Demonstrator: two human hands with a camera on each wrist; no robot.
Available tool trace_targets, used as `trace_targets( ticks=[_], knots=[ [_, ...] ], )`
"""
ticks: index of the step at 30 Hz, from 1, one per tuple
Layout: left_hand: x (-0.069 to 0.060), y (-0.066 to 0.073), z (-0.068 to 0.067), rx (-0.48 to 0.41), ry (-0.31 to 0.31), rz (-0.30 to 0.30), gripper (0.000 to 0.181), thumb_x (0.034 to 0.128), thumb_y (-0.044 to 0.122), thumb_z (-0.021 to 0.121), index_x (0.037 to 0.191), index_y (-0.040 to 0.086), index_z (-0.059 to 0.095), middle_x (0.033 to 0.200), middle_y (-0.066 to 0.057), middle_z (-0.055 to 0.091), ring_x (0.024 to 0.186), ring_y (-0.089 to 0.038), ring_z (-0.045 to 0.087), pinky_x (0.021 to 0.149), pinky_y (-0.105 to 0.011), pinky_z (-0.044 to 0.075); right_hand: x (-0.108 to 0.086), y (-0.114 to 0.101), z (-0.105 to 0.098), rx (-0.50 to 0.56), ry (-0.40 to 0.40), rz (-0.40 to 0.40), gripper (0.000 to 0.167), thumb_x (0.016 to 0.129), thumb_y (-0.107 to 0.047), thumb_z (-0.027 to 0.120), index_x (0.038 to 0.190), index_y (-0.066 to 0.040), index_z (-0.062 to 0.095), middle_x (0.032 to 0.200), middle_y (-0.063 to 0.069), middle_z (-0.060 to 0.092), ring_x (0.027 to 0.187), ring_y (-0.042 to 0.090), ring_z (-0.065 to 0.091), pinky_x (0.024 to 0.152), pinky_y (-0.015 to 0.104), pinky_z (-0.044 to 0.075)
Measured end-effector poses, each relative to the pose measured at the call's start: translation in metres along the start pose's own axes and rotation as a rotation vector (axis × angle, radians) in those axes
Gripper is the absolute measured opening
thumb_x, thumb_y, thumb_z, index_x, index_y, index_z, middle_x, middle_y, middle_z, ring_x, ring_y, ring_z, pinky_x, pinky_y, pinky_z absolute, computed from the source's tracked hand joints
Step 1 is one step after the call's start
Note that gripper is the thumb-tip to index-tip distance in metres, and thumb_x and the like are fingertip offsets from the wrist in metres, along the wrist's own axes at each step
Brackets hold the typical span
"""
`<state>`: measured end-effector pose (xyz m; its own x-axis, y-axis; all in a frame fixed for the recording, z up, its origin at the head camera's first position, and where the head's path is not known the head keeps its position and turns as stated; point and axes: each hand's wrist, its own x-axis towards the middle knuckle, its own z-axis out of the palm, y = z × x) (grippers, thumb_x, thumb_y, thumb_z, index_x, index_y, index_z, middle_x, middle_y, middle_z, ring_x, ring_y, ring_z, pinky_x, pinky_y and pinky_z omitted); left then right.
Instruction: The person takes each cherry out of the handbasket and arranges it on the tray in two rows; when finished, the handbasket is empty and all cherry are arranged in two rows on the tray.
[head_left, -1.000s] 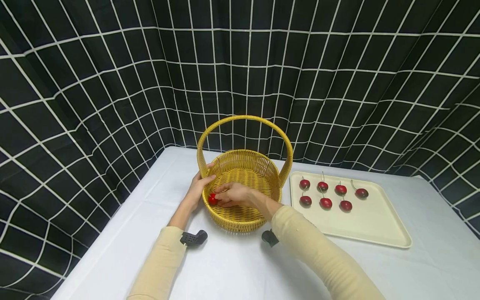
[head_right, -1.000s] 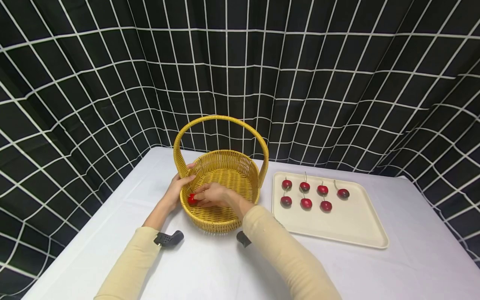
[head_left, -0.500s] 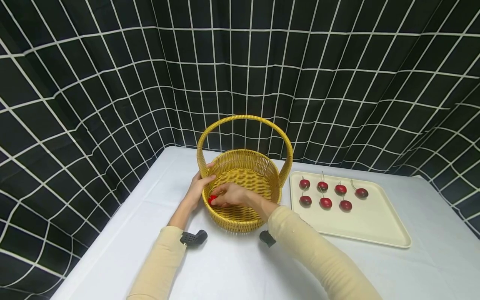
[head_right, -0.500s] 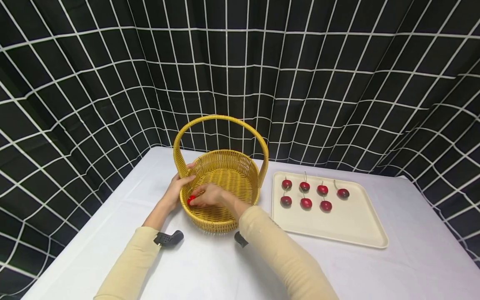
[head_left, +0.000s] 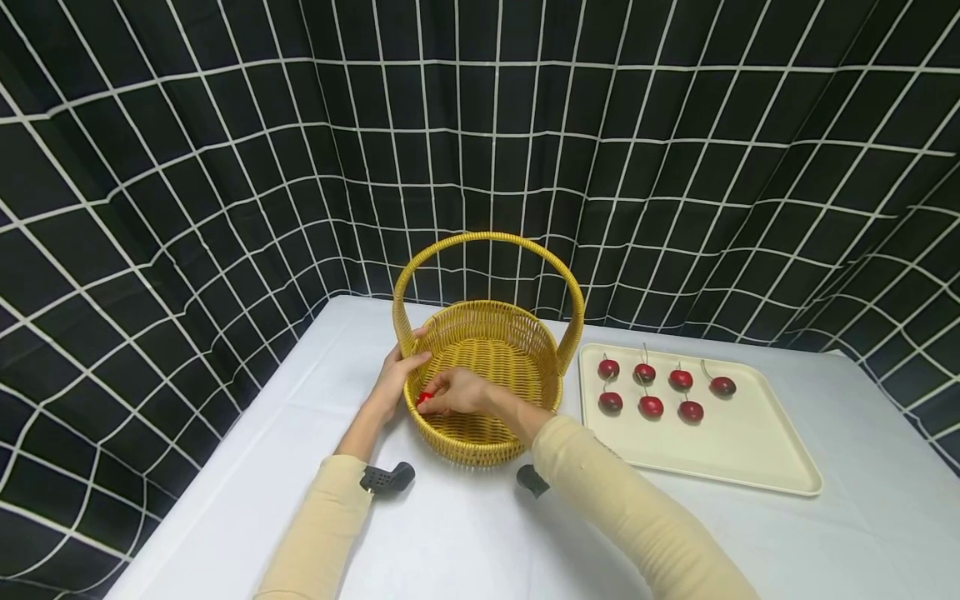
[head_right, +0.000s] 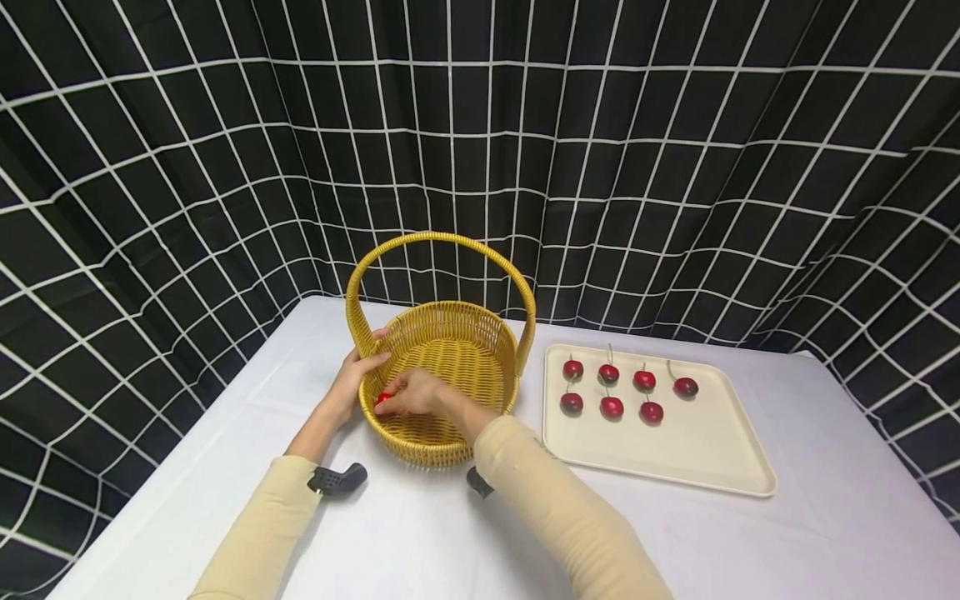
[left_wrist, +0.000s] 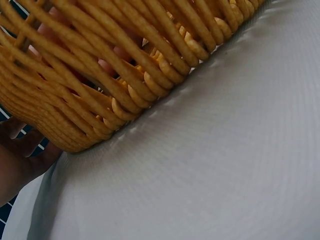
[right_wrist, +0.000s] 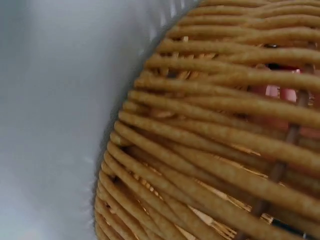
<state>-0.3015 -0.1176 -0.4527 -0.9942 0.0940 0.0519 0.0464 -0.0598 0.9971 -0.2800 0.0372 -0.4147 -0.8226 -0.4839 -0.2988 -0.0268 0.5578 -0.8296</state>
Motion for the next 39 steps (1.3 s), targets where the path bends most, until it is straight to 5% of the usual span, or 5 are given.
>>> trace_targets(
  ticks=[5,16,39],
  knots=[
    [-0.001,0.0,0.0,0.008,0.003,0.004,0.049,0.0919,0.014,0.054,0.14,0.013,0.044,0.145,-0.008,0.039,0.13,-0.024,0.036,0.11,-0.041,0.021,-0.002,0.001,-0.003,-0.002,-0.028,0.007,0.029,0.083,-0.015,0.075,0.106,-0.002,0.062,0.081,0.006,0.065,0.071,0.013,0.06,0.067,0.024,0.051],
    [-0.002,0.001,0.0,0.012,-0.002,-0.008,0.05,0.0923,0.015,0.055,0.141,0.014,0.043,0.146,-0.009,0.038,0.132,-0.026,0.034,0.11,-0.041,0.021,-0.01,0.009,-0.018,0.224,-0.093,0.021,0.032,0.085,-0.004,0.07,0.113,0.006,0.057,0.093,0.014,0.067,0.087,0.023,0.068,0.079,0.032,0.054],
    [-0.003,0.003,0.001,0.004,-0.001,-0.028,0.054,0.0916,0.015,0.055,0.143,0.015,0.04,0.148,-0.01,0.036,0.132,-0.028,0.034,0.11,-0.042,0.022,-0.042,0.024,-0.072,0.394,0.009,-0.031,0.042,0.09,-0.007,0.064,0.126,0.007,0.046,0.112,0.022,0.059,0.105,0.036,0.061,0.092,0.045,0.047]
  ],
)
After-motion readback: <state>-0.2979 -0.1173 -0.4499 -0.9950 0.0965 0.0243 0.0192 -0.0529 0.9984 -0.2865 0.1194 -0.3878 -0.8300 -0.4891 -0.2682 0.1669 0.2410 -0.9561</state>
